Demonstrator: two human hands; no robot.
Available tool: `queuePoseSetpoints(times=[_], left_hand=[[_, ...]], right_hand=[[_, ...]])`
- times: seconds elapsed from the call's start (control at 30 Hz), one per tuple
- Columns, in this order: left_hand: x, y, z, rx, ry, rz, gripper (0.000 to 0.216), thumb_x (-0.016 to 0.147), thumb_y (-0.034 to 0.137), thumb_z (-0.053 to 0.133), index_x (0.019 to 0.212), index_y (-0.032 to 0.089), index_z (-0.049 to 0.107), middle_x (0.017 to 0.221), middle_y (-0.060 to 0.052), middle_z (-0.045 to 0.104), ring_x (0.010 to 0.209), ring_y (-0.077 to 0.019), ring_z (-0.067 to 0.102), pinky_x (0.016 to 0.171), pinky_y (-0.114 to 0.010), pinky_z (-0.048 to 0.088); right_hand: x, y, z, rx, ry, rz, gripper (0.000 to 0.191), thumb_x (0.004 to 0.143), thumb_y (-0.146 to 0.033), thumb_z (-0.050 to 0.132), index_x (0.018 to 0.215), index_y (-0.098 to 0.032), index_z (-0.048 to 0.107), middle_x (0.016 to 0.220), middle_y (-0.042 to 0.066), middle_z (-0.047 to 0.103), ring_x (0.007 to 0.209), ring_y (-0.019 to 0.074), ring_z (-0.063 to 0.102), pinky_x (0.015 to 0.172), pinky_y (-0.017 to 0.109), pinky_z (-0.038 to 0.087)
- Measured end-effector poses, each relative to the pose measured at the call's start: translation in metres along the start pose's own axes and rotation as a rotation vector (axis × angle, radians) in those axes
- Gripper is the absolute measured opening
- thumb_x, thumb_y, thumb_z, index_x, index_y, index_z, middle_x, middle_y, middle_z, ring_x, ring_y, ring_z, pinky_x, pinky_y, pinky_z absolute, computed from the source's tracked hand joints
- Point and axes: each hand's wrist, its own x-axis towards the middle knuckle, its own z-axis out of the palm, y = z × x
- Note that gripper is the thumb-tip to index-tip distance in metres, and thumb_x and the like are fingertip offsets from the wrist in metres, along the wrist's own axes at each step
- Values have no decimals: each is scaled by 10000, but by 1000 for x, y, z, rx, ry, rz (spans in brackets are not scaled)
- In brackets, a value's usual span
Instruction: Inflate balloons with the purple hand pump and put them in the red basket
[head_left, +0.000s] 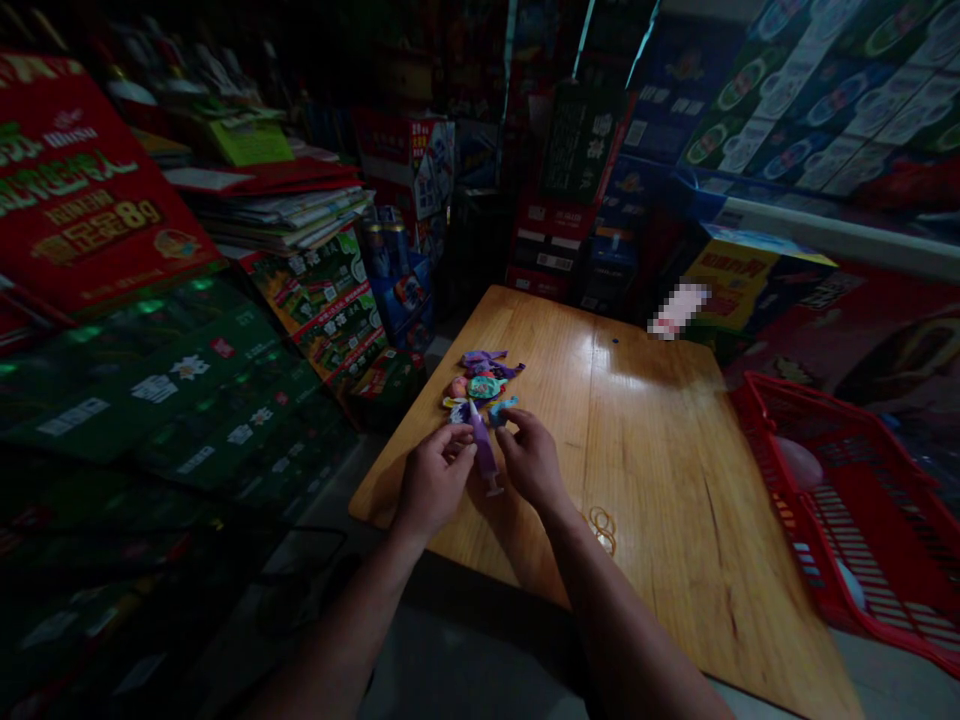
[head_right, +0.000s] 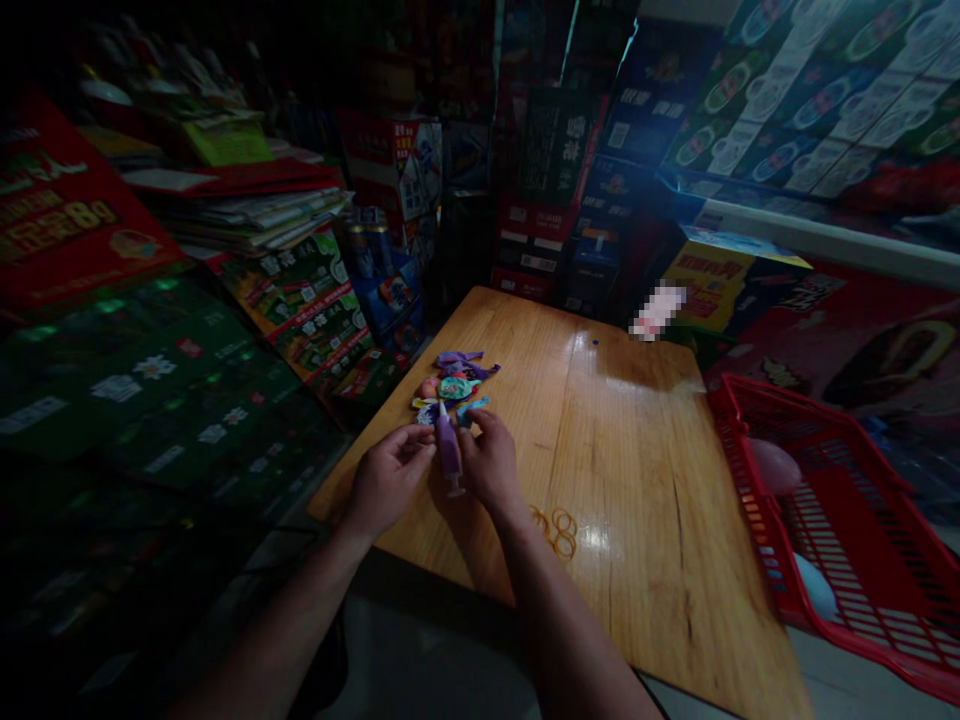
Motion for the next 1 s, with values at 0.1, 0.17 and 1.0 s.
queuePoseSetpoints(times=[0.1, 0.17, 1.0], left_hand=[[-4, 10, 1, 114, 4, 181, 427, 818, 235, 627, 1244, 253, 596, 1269, -83, 601, 1038, -222, 625, 837, -341, 528], [-7, 16, 0, 160, -22, 296, 469, 816, 198, 627, 1278, 267, 584, 1346, -75, 554, 1191, -241, 551, 991, -377, 460], [-9, 3, 9, -833, 20, -347, 276, 703, 202, 783, 947, 143, 669, 879, -41, 700, 768, -127, 651, 731, -254, 517]], right_hand=[[-10, -19, -10, 161, -68, 43, 306, 854, -303, 568, 1124, -203, 672, 957, 52, 703, 628, 139, 567, 633, 287, 481], [-20, -30, -15, 262, -153, 54, 288, 856, -297, 570, 1103, -203, 684, 888, 41, 705, 622, 136, 564, 606, 271, 467], [-47, -18, -30, 780, -203, 416, 213, 687, -203, 706, 896, -165, 695, 816, 36, 699, 658, 130, 626, 607, 262, 483]])
